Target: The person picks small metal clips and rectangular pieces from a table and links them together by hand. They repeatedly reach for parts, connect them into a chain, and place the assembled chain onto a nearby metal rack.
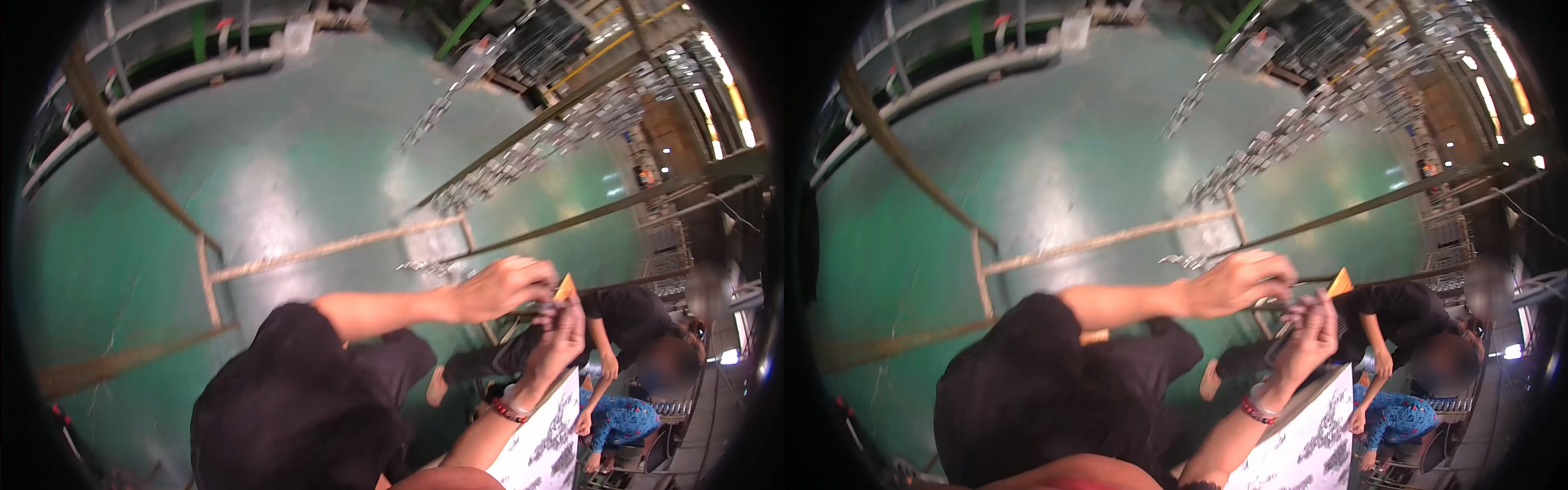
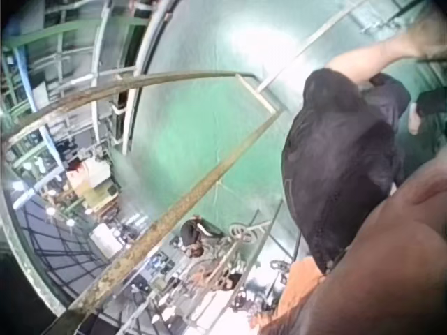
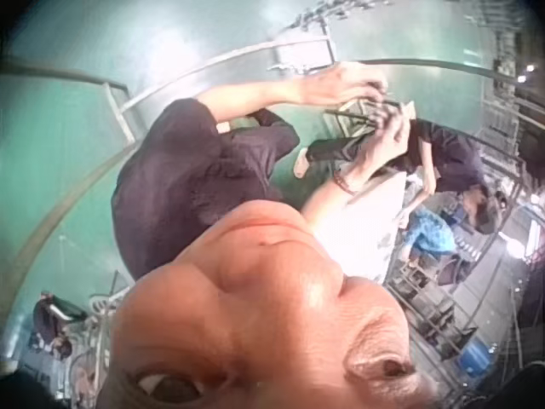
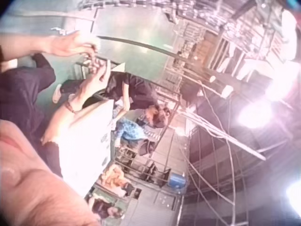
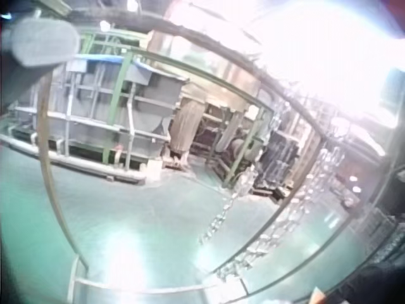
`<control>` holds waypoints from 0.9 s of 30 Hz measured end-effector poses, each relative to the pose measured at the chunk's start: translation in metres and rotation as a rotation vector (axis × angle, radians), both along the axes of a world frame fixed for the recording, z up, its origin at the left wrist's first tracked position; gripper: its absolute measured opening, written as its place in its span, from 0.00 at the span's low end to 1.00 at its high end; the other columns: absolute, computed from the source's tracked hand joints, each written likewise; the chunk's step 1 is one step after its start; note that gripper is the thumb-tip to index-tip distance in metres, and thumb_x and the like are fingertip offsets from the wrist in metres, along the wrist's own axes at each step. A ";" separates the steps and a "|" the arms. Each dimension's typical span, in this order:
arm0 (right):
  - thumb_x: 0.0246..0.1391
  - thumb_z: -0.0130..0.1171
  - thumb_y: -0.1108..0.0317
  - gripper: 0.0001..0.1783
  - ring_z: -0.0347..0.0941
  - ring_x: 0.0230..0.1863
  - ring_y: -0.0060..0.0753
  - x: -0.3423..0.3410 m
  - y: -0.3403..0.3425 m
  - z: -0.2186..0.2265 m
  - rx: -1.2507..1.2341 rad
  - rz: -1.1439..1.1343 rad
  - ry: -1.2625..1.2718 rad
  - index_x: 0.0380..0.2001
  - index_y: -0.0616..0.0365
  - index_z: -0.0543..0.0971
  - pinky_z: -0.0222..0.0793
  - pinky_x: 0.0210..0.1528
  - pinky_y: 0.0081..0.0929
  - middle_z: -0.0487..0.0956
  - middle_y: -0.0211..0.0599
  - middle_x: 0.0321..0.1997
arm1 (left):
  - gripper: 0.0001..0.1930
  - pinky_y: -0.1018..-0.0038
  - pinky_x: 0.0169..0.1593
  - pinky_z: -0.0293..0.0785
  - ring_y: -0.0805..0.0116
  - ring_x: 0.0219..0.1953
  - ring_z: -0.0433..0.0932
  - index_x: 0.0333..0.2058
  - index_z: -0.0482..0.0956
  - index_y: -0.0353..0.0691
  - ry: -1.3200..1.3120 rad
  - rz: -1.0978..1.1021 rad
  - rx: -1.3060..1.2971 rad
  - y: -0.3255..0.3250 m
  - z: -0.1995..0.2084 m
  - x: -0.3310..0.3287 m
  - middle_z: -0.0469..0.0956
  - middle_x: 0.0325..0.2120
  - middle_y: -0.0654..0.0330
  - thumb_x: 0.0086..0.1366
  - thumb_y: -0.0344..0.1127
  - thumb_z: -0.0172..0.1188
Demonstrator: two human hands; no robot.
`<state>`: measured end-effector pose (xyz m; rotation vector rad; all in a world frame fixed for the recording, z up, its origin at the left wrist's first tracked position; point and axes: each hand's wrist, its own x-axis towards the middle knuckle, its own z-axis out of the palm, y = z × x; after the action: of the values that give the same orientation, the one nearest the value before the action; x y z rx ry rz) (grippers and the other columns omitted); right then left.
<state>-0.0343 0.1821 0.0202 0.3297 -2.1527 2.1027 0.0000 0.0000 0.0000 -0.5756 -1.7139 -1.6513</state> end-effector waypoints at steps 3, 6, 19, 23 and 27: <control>0.57 0.54 0.73 0.16 0.72 0.25 0.20 -0.040 -0.017 -0.002 0.080 0.047 -0.008 0.49 0.67 0.73 0.71 0.27 0.18 0.79 0.38 0.31 | 0.07 0.68 0.36 0.71 0.61 0.32 0.76 0.35 0.75 0.35 -0.007 0.008 0.039 -0.023 0.010 -0.019 0.76 0.29 0.56 0.57 0.27 0.61; 0.58 0.54 0.72 0.22 0.77 0.39 0.27 -0.066 -0.044 -0.054 0.216 0.249 -0.081 0.55 0.65 0.69 0.74 0.36 0.21 0.80 0.43 0.40 | 0.08 0.72 0.39 0.74 0.65 0.35 0.78 0.34 0.77 0.34 -0.121 0.036 0.057 -0.042 -0.025 -0.014 0.78 0.31 0.57 0.55 0.24 0.62; 0.46 0.66 0.65 0.32 0.73 0.40 0.29 -0.114 -0.141 -0.127 0.265 0.205 -0.247 0.56 0.57 0.70 0.70 0.38 0.24 0.76 0.41 0.44 | 0.09 0.72 0.38 0.73 0.66 0.35 0.77 0.32 0.76 0.36 -0.199 0.253 0.209 -0.062 -0.120 -0.017 0.78 0.31 0.60 0.53 0.24 0.65; 0.43 0.68 0.62 0.24 0.74 0.35 0.28 -0.124 -0.145 -0.135 0.393 0.176 -0.122 0.44 0.61 0.79 0.70 0.38 0.24 0.80 0.39 0.36 | 0.07 0.75 0.38 0.75 0.70 0.34 0.77 0.33 0.74 0.34 -0.167 0.277 0.135 -0.060 -0.130 -0.031 0.78 0.32 0.58 0.56 0.23 0.62; 0.46 0.65 0.62 0.17 0.78 0.30 0.29 -0.131 -0.146 -0.134 0.520 0.076 -0.015 0.34 0.65 0.82 0.71 0.37 0.27 0.82 0.43 0.30 | 0.07 0.75 0.38 0.74 0.72 0.33 0.78 0.34 0.75 0.34 -0.177 0.291 0.147 -0.059 -0.131 -0.046 0.78 0.30 0.59 0.57 0.25 0.62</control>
<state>-0.1657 0.0357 -0.1138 0.4444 -2.7093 1.5432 -0.0459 -0.0590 -0.1313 -0.1061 -1.6889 -1.6359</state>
